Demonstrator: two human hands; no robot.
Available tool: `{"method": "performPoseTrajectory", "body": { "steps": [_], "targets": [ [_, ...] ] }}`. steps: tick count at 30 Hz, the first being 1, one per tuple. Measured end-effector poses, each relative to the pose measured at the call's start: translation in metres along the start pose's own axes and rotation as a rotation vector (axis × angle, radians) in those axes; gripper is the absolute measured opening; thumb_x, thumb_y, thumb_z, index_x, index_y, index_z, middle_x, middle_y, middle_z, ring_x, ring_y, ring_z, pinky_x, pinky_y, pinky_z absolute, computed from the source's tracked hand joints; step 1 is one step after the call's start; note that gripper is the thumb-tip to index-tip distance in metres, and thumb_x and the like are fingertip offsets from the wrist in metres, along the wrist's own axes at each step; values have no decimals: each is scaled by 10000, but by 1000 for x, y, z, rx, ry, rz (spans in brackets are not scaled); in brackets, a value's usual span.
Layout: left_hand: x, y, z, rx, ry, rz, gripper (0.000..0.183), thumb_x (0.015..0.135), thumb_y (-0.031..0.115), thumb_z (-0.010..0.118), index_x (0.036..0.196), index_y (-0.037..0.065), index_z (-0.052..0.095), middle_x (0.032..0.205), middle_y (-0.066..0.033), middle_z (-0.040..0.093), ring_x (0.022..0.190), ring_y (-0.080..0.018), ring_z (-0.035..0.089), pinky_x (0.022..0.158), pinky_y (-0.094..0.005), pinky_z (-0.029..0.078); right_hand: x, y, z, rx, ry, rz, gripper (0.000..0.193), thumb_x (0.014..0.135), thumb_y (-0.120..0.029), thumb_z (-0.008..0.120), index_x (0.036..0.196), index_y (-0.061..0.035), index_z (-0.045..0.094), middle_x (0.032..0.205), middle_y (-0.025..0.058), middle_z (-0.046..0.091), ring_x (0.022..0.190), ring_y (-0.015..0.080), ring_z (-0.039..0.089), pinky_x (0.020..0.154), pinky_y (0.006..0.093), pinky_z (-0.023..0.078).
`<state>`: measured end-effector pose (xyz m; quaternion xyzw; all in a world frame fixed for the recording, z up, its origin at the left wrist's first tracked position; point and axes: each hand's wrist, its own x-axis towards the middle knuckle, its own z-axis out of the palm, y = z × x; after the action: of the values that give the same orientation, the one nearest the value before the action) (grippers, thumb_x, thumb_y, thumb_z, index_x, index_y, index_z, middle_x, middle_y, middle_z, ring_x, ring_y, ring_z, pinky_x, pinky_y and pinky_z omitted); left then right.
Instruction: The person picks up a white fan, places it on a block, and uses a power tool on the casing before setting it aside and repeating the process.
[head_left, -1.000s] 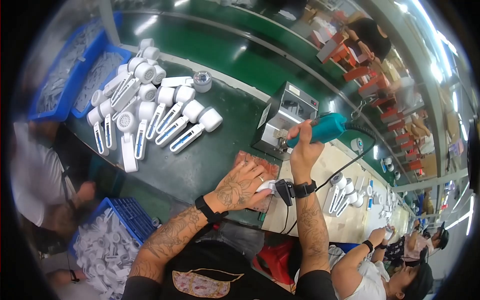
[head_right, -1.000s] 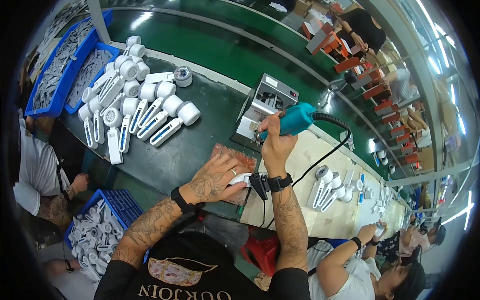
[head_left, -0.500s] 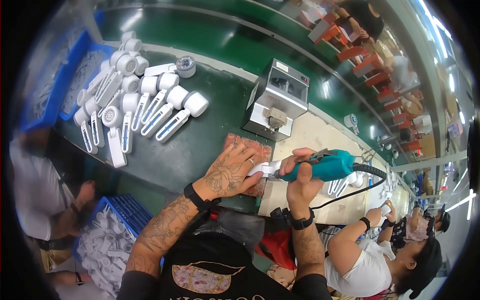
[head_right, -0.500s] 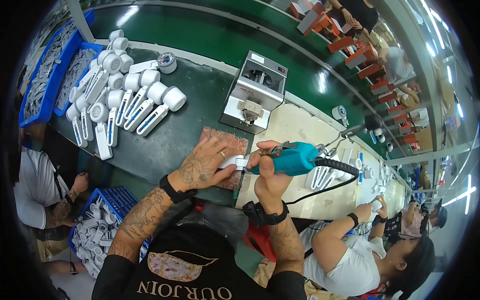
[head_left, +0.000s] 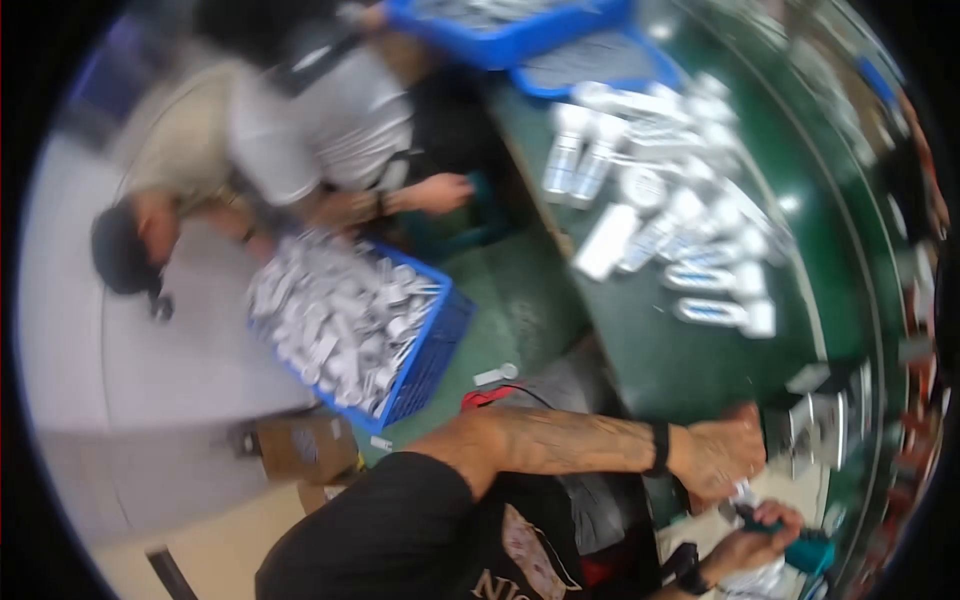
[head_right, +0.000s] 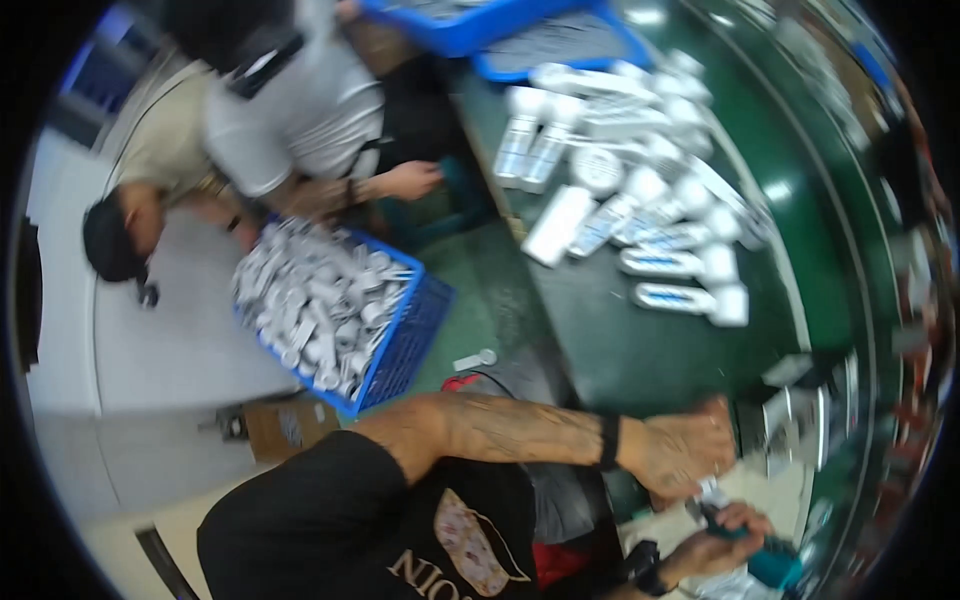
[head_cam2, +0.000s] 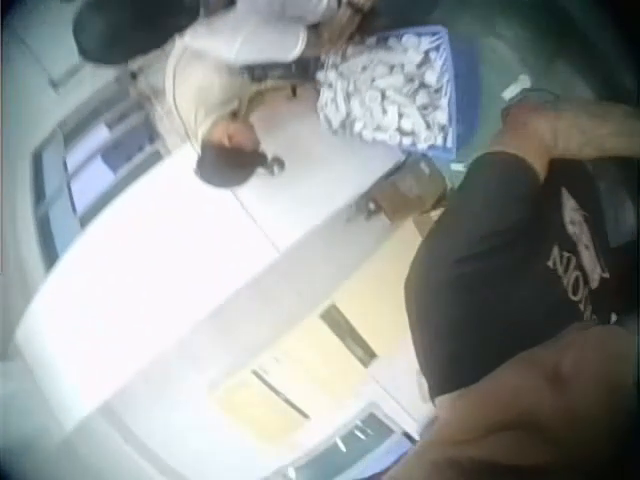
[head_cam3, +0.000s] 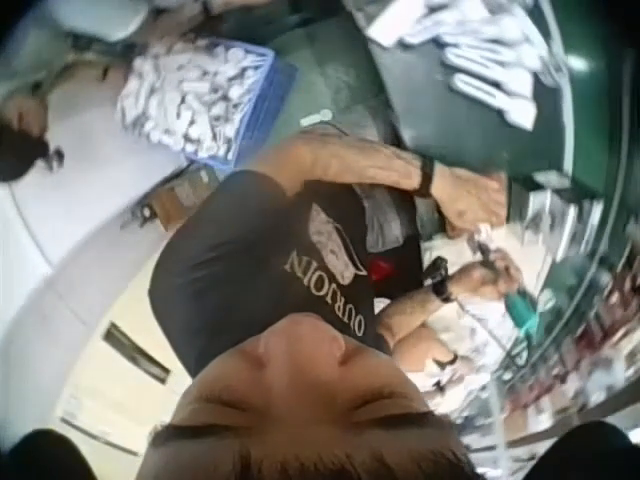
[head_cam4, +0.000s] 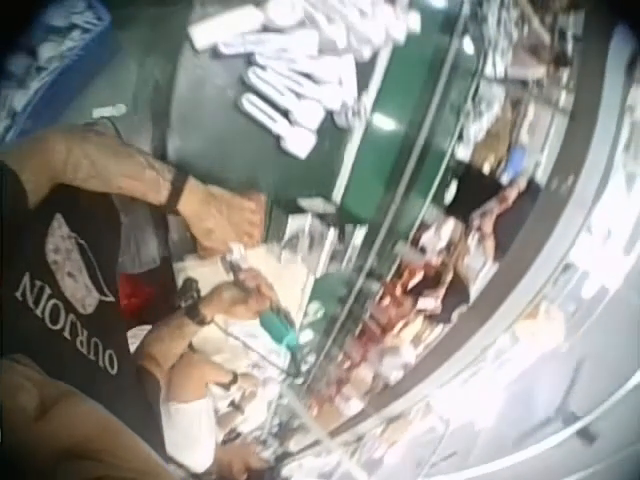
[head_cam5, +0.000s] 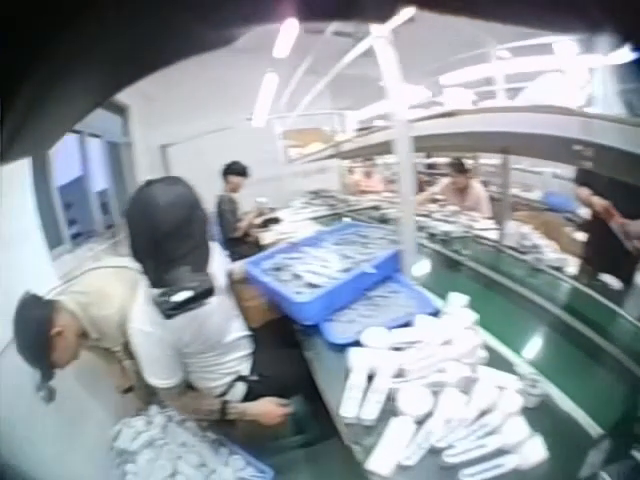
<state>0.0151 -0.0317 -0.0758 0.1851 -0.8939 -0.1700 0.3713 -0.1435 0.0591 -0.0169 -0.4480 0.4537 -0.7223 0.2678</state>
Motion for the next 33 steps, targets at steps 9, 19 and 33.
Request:
{"method": "performPoseTrajectory", "body": {
  "steps": [9, 19, 33],
  "targets": [
    [-11, 9, 0, 65, 164, 194, 366, 717, 397, 709, 864, 63, 737, 840, -125, 713, 869, -330, 678, 834, -445, 506, -24, -58, 56, -171, 48, -77, 384, 1048, -393, 517, 986, -15, 539, 730, 89, 506, 630, 213, 484, 588, 348, 438],
    [-83, -8, -124, -438, 483, -582, 337, 931, 140, 617, 1239, 4, 600, 1180, -186, 642, 1089, -336, 624, 959, -388, 490, -88, -84, 39, -118, 184, -11, 571, 995, -589, 514, 1094, -27, 493, 762, 82, 488, 669, 207, 468, 614, 301, 403],
    [-94, -232, -320, 331, 716, -916, 441, 936, 193, 630, 1313, -28, 572, 1246, -221, 653, 1170, -369, 616, 1029, -406, 454, -116, -84, 8, 0, 152, -12, 463, 958, -411, 681, 1151, -16, 538, 831, 110, 573, 677, 218, 549, 611, 322, 472]
  ]
}}
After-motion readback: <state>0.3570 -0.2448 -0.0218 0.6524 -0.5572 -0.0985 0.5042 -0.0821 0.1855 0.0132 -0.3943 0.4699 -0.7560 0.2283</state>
